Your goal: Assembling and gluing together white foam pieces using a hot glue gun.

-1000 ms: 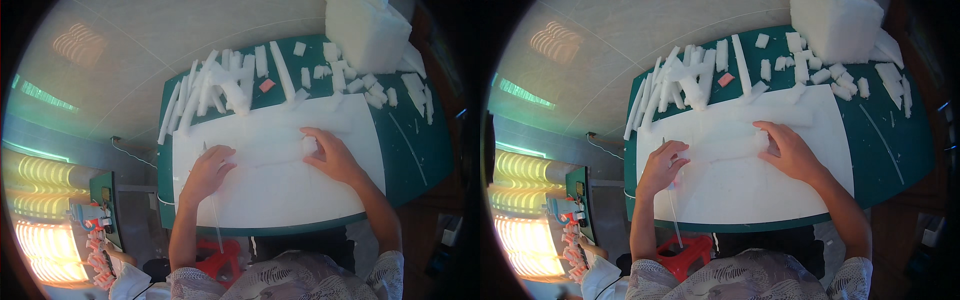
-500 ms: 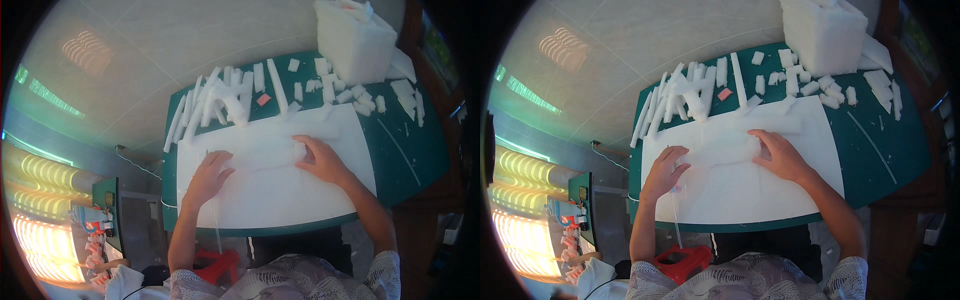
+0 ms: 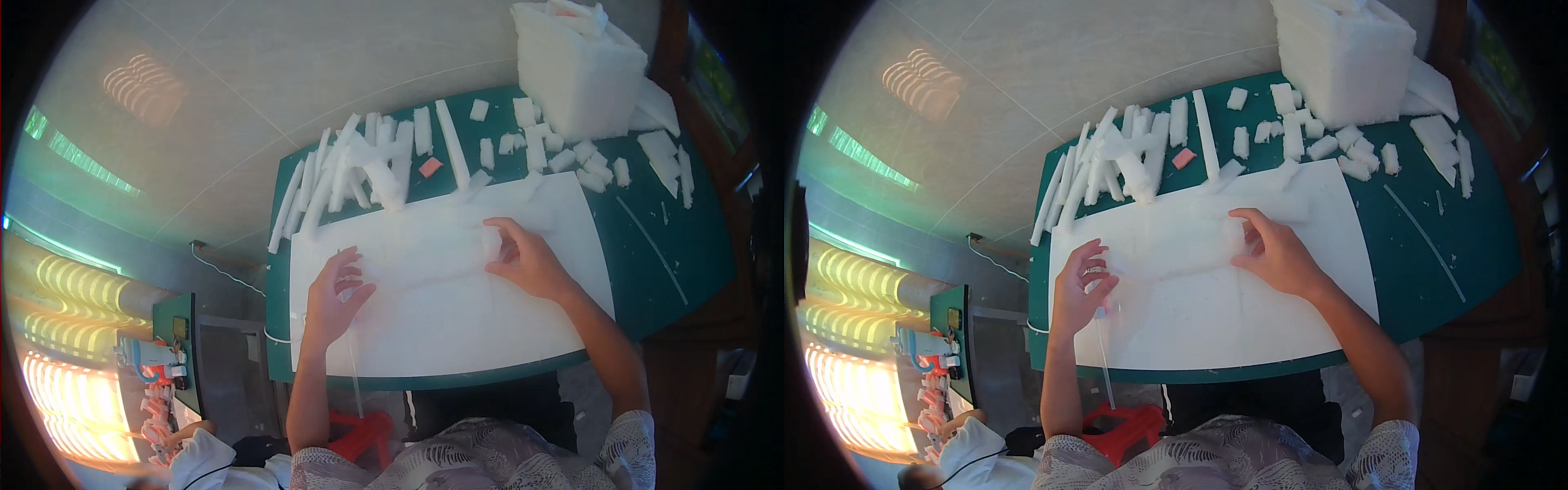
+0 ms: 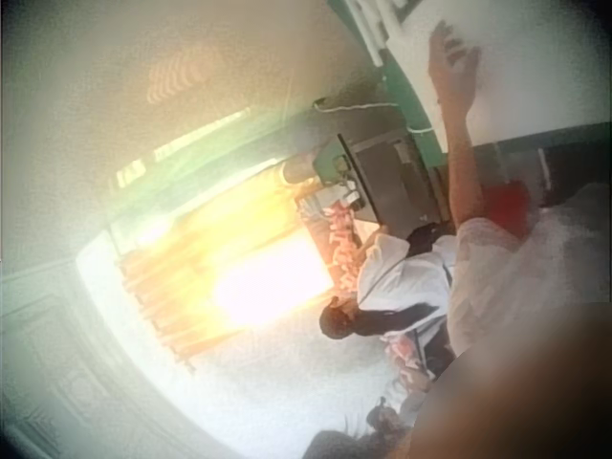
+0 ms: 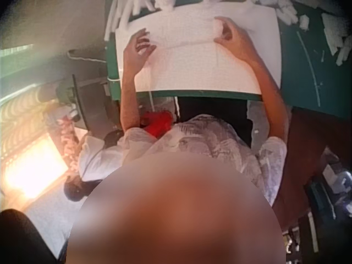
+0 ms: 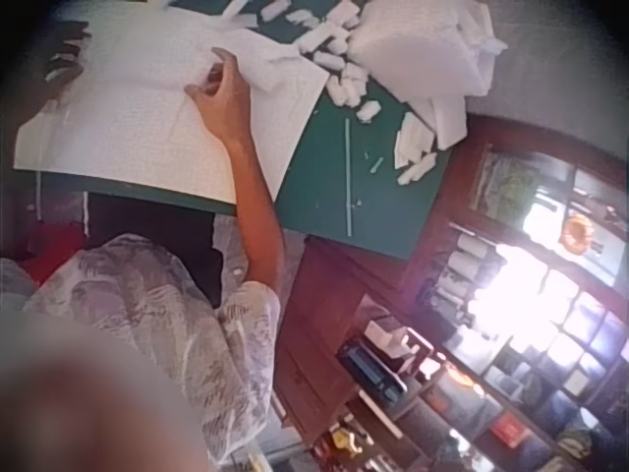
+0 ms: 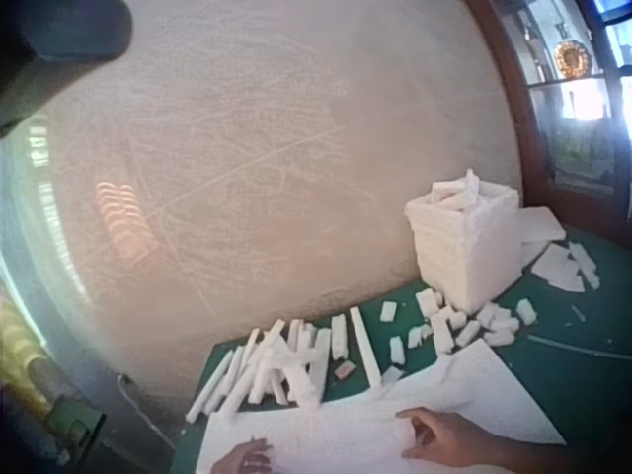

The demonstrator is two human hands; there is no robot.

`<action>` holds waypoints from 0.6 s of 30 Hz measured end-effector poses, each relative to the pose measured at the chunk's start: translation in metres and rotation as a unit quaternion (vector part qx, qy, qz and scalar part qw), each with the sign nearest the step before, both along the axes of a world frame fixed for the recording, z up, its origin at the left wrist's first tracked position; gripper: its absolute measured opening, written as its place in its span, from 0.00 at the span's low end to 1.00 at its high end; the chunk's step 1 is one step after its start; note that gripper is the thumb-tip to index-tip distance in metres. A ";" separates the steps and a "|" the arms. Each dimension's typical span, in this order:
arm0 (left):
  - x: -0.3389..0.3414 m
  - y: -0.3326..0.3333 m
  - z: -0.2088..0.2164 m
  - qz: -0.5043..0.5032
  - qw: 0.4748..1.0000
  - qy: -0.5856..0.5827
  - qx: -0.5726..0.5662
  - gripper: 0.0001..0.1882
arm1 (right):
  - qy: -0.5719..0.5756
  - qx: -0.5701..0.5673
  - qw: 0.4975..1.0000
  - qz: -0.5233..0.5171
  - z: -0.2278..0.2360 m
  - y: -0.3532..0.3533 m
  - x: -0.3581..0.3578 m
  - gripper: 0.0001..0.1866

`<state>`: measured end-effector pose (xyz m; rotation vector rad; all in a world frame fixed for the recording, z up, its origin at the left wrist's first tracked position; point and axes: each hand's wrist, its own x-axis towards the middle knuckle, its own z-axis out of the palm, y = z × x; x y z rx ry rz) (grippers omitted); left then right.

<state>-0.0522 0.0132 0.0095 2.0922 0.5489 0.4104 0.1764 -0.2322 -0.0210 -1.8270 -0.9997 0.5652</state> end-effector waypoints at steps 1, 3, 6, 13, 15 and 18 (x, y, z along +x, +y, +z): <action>0.004 -0.001 0.001 -0.001 1.000 -0.012 -0.009 0.29 | 0.008 -0.009 1.000 -0.003 0.003 0.000 0.000 0.33; 0.008 0.001 0.002 -0.001 1.000 -0.026 -0.017 0.28 | 0.013 -0.018 1.000 -0.005 0.005 0.001 -0.001 0.33; 0.012 0.006 0.000 -0.018 1.000 0.006 0.010 0.25 | -0.005 -0.018 1.000 -0.011 0.005 0.000 -0.002 0.33; 0.008 0.017 0.001 -0.001 0.999 0.001 0.038 0.17 | -0.015 -0.030 0.999 0.004 0.007 0.000 -0.004 0.33; 0.008 0.019 0.000 0.031 0.999 -0.028 0.019 0.16 | -0.017 -0.034 0.999 0.007 0.008 0.000 -0.004 0.33; 0.009 0.019 0.001 0.084 0.996 -0.002 -0.033 0.14 | -0.022 -0.034 0.999 0.004 0.008 0.000 -0.004 0.32</action>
